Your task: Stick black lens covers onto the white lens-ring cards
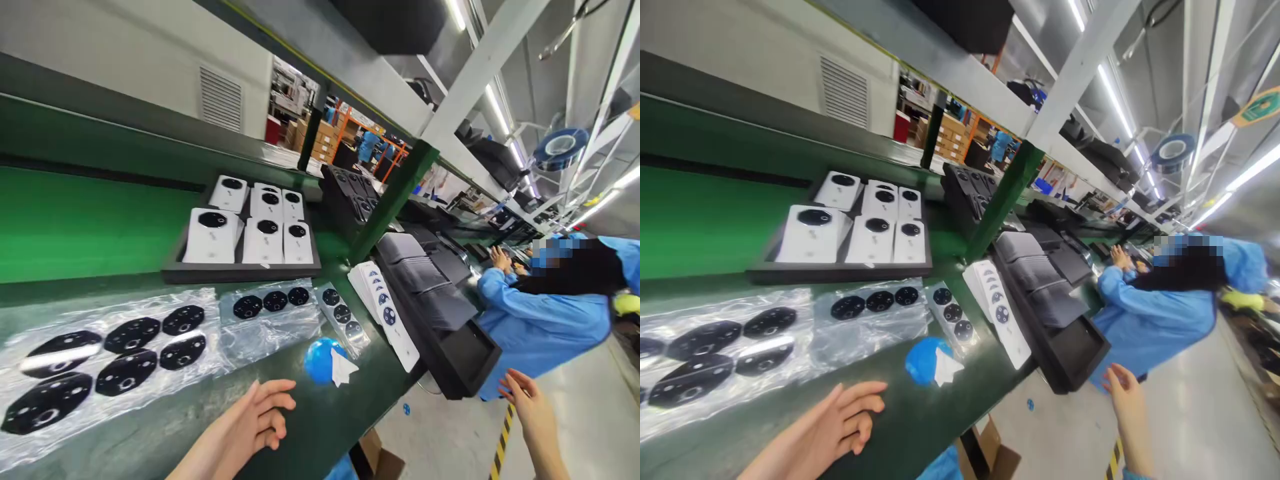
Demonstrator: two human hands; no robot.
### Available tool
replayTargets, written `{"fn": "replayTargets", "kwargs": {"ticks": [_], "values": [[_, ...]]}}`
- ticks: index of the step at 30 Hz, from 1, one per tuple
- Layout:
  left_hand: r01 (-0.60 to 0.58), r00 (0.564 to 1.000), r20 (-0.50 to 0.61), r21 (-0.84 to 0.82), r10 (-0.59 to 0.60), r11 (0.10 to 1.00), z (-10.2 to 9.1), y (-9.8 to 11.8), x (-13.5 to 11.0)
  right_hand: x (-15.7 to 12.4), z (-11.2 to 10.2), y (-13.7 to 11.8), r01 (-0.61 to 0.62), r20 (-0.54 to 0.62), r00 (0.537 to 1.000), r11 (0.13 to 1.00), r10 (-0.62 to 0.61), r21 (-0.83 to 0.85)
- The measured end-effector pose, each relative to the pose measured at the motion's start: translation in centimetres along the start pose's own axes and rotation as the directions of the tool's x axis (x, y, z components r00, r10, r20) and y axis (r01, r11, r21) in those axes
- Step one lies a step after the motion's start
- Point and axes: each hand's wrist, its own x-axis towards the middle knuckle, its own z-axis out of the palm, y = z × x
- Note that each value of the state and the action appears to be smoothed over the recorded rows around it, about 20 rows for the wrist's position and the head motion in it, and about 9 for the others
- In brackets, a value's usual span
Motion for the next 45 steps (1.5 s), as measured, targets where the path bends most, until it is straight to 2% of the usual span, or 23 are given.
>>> {"fn": "replayTargets", "kwargs": {"ticks": [2,4,8,11,14,16,18,19,21,24,26,29,33,40,45], "values": [[0.007,1.000,-0.017,0.006,-0.007,1.000,-0.1,0.0,0.1,0.5,-0.3,1.1,-0.073,0.020,0.997,0.997,0.074,-0.013],[0.012,0.999,-0.039,-0.004,-0.012,1.000,-0.2,0.0,0.3,1.2,0.5,1.7,-0.135,0.070,0.988,0.991,0.135,-0.016],[0.009,0.999,-0.053,0.009,-0.009,1.000,-0.1,0.0,0.4,3.2,3.7,1.8,-0.194,0.172,0.966,0.981,0.193,-0.007],[-0.005,0.999,-0.042,0.001,0.005,1.000,0.0,0.0,0.4,4.6,5.8,1.2,-0.192,0.208,0.959,0.981,0.191,-0.017],[0.004,0.999,-0.040,0.005,-0.004,1.000,0.2,0.2,0.1,4.8,6.7,0.5,-0.107,0.153,0.982,0.993,0.113,-0.046],[0.004,1.000,-0.029,0.011,-0.004,1.000,0.5,0.3,-0.2,4.1,6.8,0.1,-0.001,0.067,0.998,0.997,0.006,-0.078],[0.001,1.000,-0.007,0.014,0.000,1.000,0.7,0.5,-0.4,2.8,7.4,-0.1,0.115,0.021,0.993,0.986,-0.114,-0.122],[0.001,1.000,0.002,0.016,-0.001,1.000,0.8,0.6,-0.5,1.9,8.0,-0.1,0.169,0.047,0.985,0.975,-0.163,-0.142],[0.007,1.000,0.006,0.023,-0.007,1.000,1.1,0.7,-0.5,0.1,9.9,0.3,0.244,0.183,0.960,0.953,-0.212,-0.177],[0.009,1.000,0.000,0.025,-0.009,1.000,1.3,0.8,-0.5,-2.1,13.6,1.3,0.310,0.400,0.895,0.921,-0.199,-0.236],[0.004,1.000,0.002,0.029,-0.004,1.000,1.2,0.7,-0.5,-2.8,15.7,1.8,0.357,0.453,0.868,0.890,-0.204,-0.284],[-0.016,1.000,0.023,0.032,0.015,0.999,0.6,0.2,-0.3,-2.6,17.5,2.3,0.416,0.478,0.850,0.838,-0.221,-0.354],[-0.041,0.998,0.038,0.006,0.041,0.999,-0.1,-0.4,-0.1,-1.8,18.5,2.3,0.464,0.499,0.837,0.774,-0.225,-0.430],[-0.040,0.998,0.057,0.017,0.039,0.999,1.0,0.6,-0.8,-1.9,19.9,0.8,0.490,0.510,0.837,0.687,-0.198,-0.537],[-0.027,0.999,0.041,0.012,0.027,1.000,1.1,0.7,-0.8,-2.0,20.4,-0.6,0.504,0.535,0.829,0.635,-0.165,-0.585]]}}
